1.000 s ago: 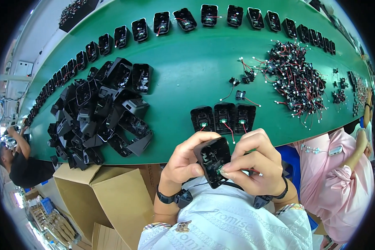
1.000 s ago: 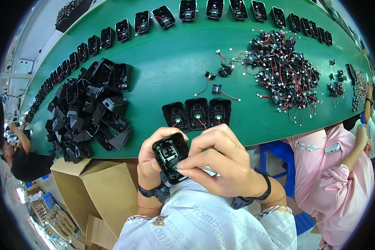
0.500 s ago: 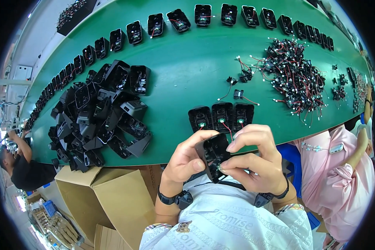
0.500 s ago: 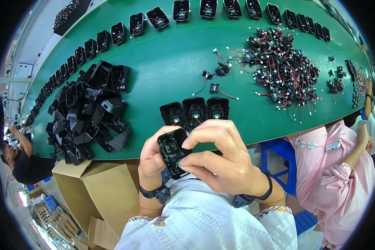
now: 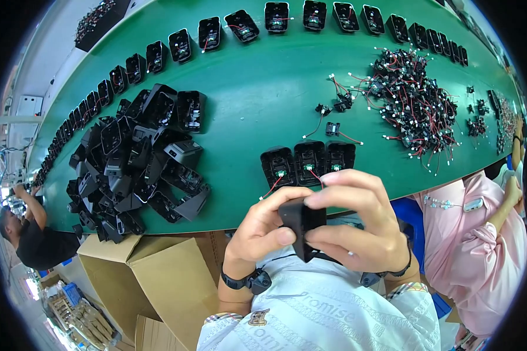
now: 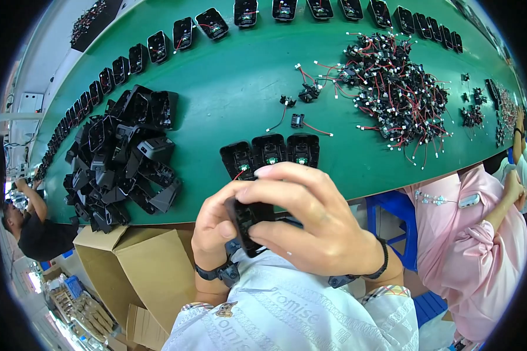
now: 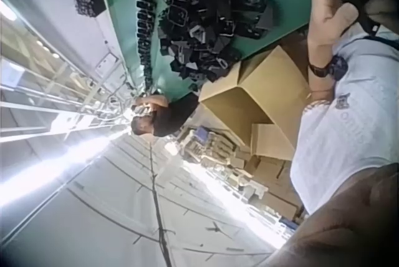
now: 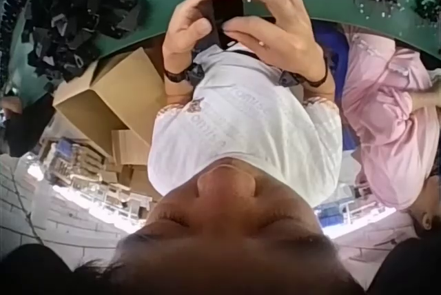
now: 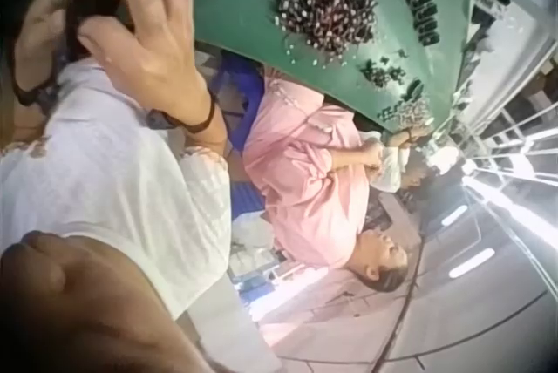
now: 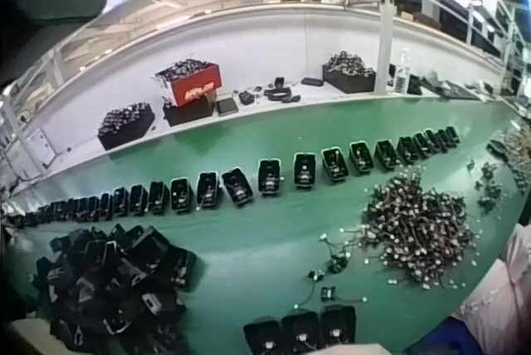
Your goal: Assemble electronic components and wiring into plastic controller housings on an assembly line.
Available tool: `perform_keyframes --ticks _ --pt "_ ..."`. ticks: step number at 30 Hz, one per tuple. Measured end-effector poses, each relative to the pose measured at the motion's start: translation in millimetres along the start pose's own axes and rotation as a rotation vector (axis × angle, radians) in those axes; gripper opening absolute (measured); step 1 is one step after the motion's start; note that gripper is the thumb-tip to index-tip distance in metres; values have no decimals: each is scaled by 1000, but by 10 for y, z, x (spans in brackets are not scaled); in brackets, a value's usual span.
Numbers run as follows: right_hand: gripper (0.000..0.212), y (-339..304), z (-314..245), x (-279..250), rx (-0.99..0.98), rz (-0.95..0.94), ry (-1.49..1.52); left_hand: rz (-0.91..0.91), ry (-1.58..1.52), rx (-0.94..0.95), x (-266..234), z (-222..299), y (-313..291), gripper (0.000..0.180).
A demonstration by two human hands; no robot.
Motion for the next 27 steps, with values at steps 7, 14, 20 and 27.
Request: perform_keyframes --ticks 7,14,20,27 --pt "44 -43 90 32 224 -62 192 -96 -55 136 23 45 5 78" --pt "41 -106 43 89 104 -95 179 -129 87 153 177 -48 -87 77" --pt "47 -186 393 -459 204 64 -213 195 573 370 -60 496 -253 48" --pt "47 -440 896 -518 257 -17 -445 581 1080 694 -309 802 -166 45"
Point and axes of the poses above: each hand's wrist, its own y-axis towards the middle knuckle, its own x-axis out of the palm, z = x × y, the point moved 10 cm from there along y, towards the middle knuckle, and after that the axes turned 12 degrees about z, right-handed, at the moved point
